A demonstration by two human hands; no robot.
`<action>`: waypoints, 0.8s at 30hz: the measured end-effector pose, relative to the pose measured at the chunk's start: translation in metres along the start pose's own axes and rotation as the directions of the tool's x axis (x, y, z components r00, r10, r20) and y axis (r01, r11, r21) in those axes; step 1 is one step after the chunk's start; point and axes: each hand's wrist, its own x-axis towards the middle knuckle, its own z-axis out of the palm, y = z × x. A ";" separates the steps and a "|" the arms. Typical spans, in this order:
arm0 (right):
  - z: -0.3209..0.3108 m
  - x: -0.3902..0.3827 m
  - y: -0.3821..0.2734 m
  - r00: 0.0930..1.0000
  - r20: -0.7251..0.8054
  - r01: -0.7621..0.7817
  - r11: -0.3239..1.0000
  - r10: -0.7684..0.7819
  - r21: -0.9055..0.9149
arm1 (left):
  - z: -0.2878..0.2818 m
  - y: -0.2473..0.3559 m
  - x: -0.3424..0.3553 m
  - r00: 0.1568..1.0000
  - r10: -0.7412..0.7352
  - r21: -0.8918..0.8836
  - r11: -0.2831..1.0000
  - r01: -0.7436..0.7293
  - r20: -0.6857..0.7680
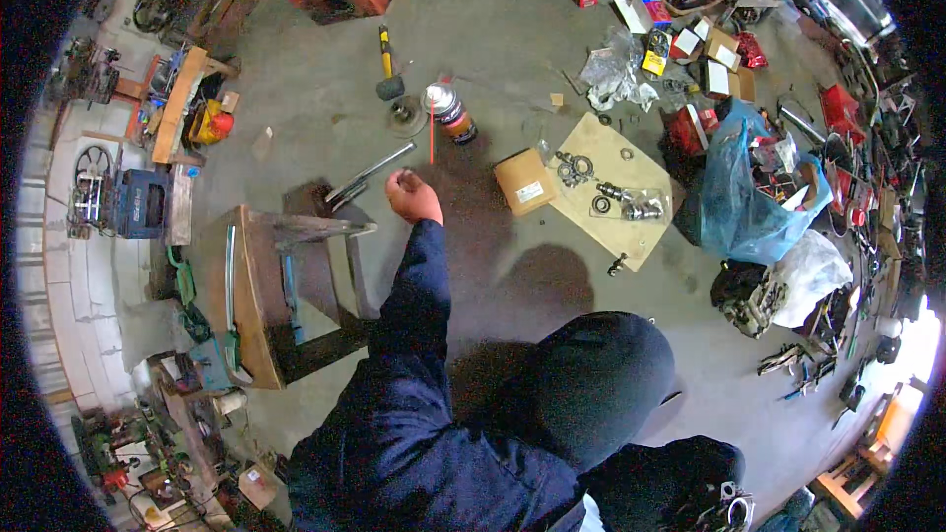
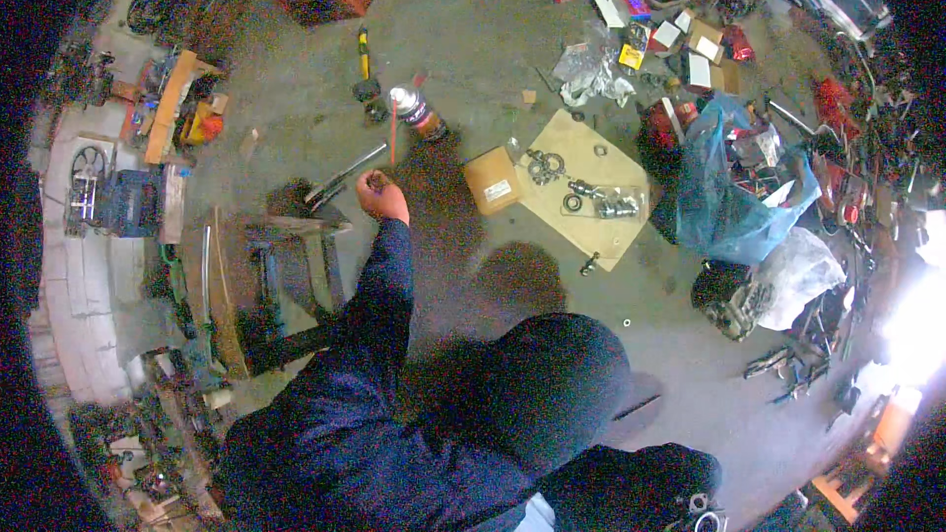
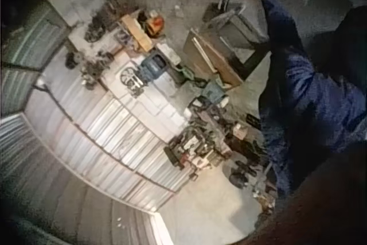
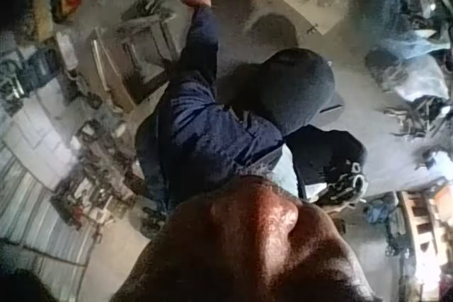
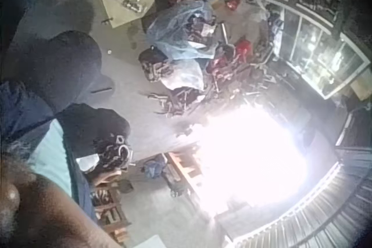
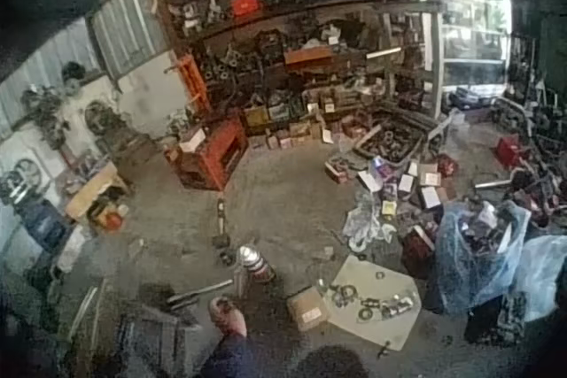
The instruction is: The person installs a camshaft and valve components into an engine cylinder head, applies a substance from a spray can to the assembly, and selects small parts from a container on a workbench.
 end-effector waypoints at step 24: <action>-0.099 -0.089 0.029 0.959 0.061 -0.275 0.864 0.276 0.422 | 0.009 0.097 -0.289 0.190 0.727 -0.674 0.684 -0.280 0.660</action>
